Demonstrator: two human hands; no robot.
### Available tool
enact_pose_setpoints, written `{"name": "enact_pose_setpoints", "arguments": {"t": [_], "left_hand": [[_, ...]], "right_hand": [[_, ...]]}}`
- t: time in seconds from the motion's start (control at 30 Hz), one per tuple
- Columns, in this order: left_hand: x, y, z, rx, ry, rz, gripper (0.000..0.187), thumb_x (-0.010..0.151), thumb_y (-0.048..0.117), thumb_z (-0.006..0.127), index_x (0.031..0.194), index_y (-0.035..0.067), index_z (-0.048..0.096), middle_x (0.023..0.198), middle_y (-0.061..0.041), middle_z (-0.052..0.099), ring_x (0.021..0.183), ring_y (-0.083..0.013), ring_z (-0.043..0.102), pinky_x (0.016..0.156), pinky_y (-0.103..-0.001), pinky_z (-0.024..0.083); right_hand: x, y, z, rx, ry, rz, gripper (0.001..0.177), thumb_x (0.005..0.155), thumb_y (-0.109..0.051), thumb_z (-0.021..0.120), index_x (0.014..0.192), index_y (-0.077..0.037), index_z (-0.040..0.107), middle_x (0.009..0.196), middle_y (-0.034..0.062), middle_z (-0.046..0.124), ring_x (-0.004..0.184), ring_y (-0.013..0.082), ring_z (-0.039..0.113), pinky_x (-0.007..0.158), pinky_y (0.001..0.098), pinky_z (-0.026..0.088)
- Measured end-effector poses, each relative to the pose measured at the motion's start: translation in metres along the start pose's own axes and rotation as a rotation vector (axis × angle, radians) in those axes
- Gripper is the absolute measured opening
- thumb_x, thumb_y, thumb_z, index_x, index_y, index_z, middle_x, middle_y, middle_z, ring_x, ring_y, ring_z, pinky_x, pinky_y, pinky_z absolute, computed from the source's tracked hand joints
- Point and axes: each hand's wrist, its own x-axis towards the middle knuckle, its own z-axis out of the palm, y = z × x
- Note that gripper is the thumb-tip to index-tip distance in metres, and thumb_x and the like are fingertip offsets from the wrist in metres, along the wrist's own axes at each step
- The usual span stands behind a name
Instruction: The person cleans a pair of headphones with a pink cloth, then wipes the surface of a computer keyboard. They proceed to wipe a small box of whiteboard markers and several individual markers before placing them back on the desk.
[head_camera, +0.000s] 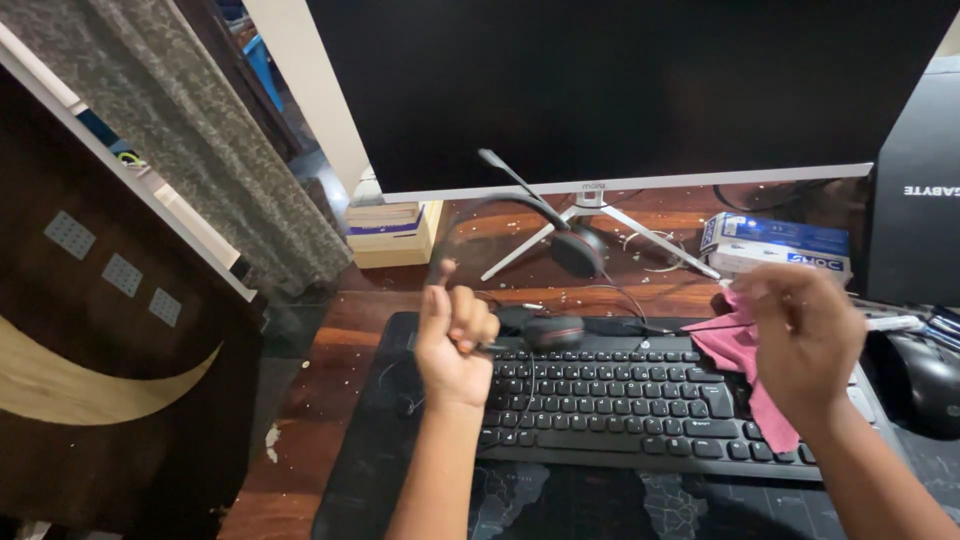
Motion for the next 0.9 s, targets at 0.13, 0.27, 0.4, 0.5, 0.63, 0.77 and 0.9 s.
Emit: {"name": "enact_pose_setpoints", "arguments": {"t": [0.13, 0.27, 0.4, 0.5, 0.63, 0.77, 0.9], "left_hand": [[-0.017, -0.021, 0.024, 0.296, -0.091, -0.107, 0.033, 0.102, 0.032, 0.06, 0.123, 0.006, 0.057, 0.071, 0.003, 0.041, 0.057, -0.0067, 0.038, 0.053, -0.022, 0.03], [-0.036, -0.039, 0.047, 0.566, -0.312, -0.062, 0.033, 0.11, 0.035, 0.064, 0.114, 0.005, 0.051, 0.101, -0.004, 0.058, 0.096, -0.0132, 0.056, 0.094, -0.029, 0.05], [-0.044, -0.032, 0.06, 0.951, -0.482, -0.033, 0.044, 0.106, 0.04, 0.061, 0.128, 0.001, 0.057, 0.119, -0.008, 0.065, 0.108, -0.0155, 0.063, 0.1, -0.032, 0.051], [-0.048, -0.031, 0.063, 0.989, -0.552, -0.021, 0.042, 0.108, 0.038, 0.061, 0.129, 0.001, 0.058, 0.123, -0.009, 0.068, 0.113, -0.0156, 0.065, 0.104, -0.032, 0.051], [-0.046, -0.027, 0.063, 0.87, -0.454, -0.21, 0.043, 0.103, 0.032, 0.065, 0.131, 0.002, 0.055, 0.118, -0.007, 0.068, 0.101, -0.0125, 0.067, 0.092, -0.028, 0.055], [-0.043, -0.027, 0.06, 0.688, -0.449, -0.404, 0.042, 0.099, 0.024, 0.069, 0.132, 0.0, 0.057, 0.111, -0.005, 0.066, 0.094, -0.0105, 0.068, 0.087, -0.028, 0.057], [-0.044, -0.036, 0.043, 0.612, -0.542, -0.552, 0.032, 0.098, 0.015, 0.07, 0.124, -0.001, 0.061, 0.103, -0.005, 0.068, 0.094, -0.0119, 0.067, 0.085, -0.027, 0.054]], "right_hand": [[0.0, -0.021, 0.012, -0.329, -0.382, -0.454, 0.016, 0.071, 0.002, 0.067, 0.076, -0.01, 0.058, 0.09, 0.0039, 0.074, 0.076, 0.0201, 0.071, 0.062, 0.0333, 0.055], [-0.02, -0.044, 0.036, -0.223, -0.586, -0.549, 0.024, 0.071, -0.002, 0.073, 0.094, -0.006, 0.065, 0.087, 0.0078, 0.071, 0.072, 0.0255, 0.07, 0.062, 0.0366, 0.056], [-0.029, -0.037, 0.041, -0.211, -0.56, -0.51, 0.024, 0.079, -0.007, 0.078, 0.098, -0.007, 0.065, 0.083, 0.0068, 0.069, 0.071, 0.0271, 0.069, 0.061, 0.0382, 0.054], [-0.031, -0.027, 0.036, -0.153, -0.39, -0.28, 0.023, 0.08, -0.007, 0.078, 0.098, -0.005, 0.062, 0.09, 0.0077, 0.072, 0.077, 0.0224, 0.073, 0.067, 0.0325, 0.058], [-0.033, -0.032, 0.035, -0.071, -0.355, 0.01, 0.023, 0.078, -0.007, 0.081, 0.094, -0.004, 0.065, 0.09, 0.0055, 0.075, 0.073, 0.0144, 0.075, 0.063, 0.0272, 0.06], [-0.027, -0.042, 0.035, 0.065, -0.377, 0.027, 0.02, 0.083, -0.005, 0.078, 0.095, -0.004, 0.062, 0.09, 0.0049, 0.073, 0.081, 0.0124, 0.074, 0.073, 0.0258, 0.06], [-0.014, -0.05, 0.031, -0.073, -0.406, -0.131, 0.016, 0.08, -0.007, 0.078, 0.087, -0.008, 0.064, 0.092, 0.0035, 0.066, 0.089, 0.0119, 0.066, 0.076, 0.0245, 0.054]]}}
